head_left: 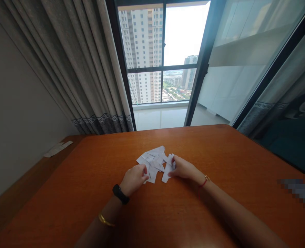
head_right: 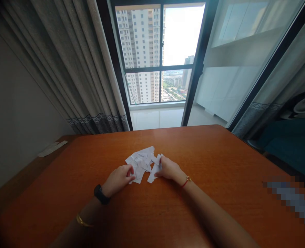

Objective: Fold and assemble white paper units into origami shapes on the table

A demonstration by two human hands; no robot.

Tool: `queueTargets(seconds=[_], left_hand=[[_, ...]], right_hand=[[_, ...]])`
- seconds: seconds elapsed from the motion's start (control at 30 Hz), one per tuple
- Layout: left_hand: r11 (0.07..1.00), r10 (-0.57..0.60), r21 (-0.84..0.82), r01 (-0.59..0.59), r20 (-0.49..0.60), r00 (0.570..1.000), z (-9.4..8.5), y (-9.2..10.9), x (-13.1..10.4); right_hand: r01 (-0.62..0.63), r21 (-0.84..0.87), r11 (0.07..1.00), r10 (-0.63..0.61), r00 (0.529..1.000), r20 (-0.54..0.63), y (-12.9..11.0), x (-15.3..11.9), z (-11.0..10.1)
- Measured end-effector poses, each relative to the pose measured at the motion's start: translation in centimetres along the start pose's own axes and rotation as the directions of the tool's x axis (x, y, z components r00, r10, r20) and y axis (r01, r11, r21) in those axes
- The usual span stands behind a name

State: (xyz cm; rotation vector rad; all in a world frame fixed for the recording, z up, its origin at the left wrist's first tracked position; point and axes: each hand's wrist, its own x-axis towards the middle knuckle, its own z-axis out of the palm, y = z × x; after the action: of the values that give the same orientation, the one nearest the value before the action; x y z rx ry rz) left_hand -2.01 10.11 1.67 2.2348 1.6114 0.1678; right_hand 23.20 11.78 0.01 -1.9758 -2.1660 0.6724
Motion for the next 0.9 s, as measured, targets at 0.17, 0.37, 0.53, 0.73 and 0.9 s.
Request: queueTargets(seconds=[0.17, 0.37, 0.53, 0.73, 0.9], left_hand=[[1.000, -0.007, -0.023, 0.006, -0.041, 0.999, 0.2, 0.5, -0.3], [0.995, -0.017, -0.103, 0.016, -0.009, 1.000, 0.7, 0.8, -0.6], [0.988, -0.005, -0.157, 0.008, 0.017, 1.000, 0.4, 0.2, -0.3], [0.968, 0.067, -0.244, -0.063, 0.012, 0.998, -2.1, -0.8, -0.2], [0.952, 0.060, -0.297, -0.073, -0.053, 0.997, -3.4, -0.9, -0.6]], right_hand=[[0.036, -0.031, 0.999, -0.039, 0.997, -0.073, -0.4, -0.2, 0.2], [0.047, 0.011, 0.999, -0.047, 0.999, -0.008, 0.3, 0.1, 0.0], [0.025, 0.021, 0.999, -0.026, 0.998, 0.050, 0.5, 0.1, -0.3], [0.004, 0.031, 1.000, -0.006, 0.999, 0.046, 0.5, 0.0, -0.4], [-0.013, 0.104, 0.994, 0.006, 0.998, 0.059, 0.9, 0.4, -0.2]])
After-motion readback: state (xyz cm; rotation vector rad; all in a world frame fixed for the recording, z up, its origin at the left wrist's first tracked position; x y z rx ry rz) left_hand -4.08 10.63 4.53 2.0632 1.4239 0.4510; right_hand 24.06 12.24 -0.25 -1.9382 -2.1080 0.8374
